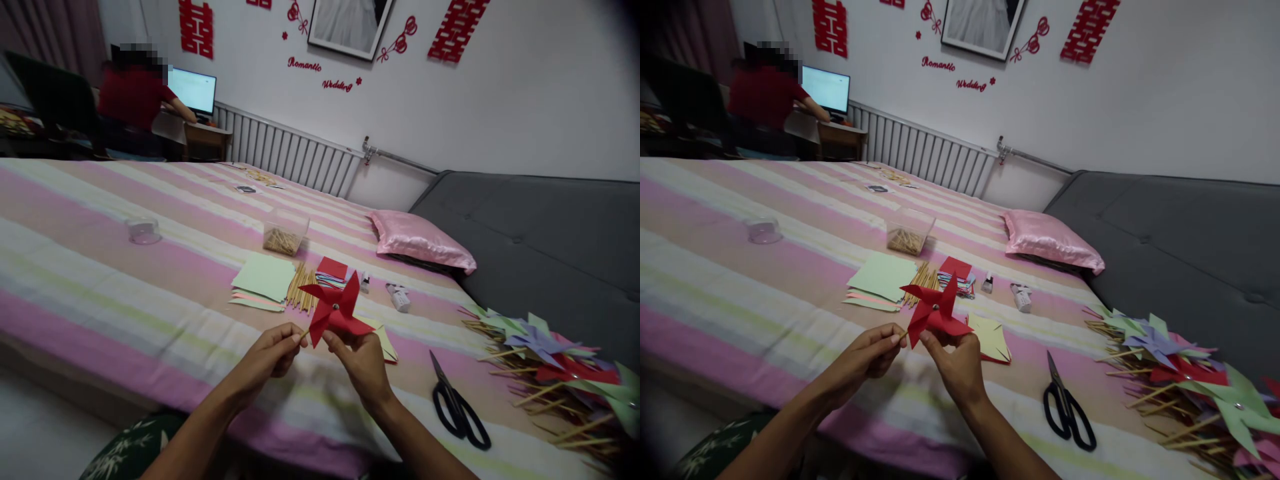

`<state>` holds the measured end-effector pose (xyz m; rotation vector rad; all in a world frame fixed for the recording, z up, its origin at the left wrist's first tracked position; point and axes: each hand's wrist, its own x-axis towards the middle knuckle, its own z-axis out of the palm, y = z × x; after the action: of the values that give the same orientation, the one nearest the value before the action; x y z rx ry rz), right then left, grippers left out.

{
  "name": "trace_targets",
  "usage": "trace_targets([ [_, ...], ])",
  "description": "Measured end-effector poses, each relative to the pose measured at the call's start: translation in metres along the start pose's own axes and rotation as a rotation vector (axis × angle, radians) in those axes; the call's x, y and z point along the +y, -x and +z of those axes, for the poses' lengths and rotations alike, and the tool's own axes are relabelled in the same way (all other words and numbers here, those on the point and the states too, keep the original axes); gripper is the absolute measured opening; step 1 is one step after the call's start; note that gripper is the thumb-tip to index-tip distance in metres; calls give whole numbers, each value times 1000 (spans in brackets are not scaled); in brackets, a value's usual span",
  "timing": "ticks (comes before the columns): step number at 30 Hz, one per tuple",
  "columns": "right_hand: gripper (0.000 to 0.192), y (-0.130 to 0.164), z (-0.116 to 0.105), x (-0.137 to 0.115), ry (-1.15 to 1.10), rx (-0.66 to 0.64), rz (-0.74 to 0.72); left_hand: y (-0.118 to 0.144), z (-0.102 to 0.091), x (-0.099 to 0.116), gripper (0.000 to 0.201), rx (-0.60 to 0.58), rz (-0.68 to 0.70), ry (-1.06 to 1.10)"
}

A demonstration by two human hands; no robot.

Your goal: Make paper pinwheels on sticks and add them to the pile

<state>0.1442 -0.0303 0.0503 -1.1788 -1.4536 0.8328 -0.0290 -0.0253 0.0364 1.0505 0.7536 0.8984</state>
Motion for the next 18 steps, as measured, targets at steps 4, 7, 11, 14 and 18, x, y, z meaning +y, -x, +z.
trace_targets([
  [4, 37, -3, -7, -5, -129, 137, 41, 0, -6, 3, 22, 67, 30, 4],
  [7, 39, -6, -14, -7, -208, 278, 72, 1, -9, 3, 21, 80, 47, -20],
  [11, 38, -8, -16, -5, -209, 287, 89, 1, -9, 3, 21, 95, 48, -34],
  [14, 35, -8, -11, 0, -178, 211, 78, 0, -8, 3, 22, 109, 51, -23],
  [18, 31, -5, -4, 6, -150, 91, 48, -1, -7, 4, 23, 99, 58, -23],
])
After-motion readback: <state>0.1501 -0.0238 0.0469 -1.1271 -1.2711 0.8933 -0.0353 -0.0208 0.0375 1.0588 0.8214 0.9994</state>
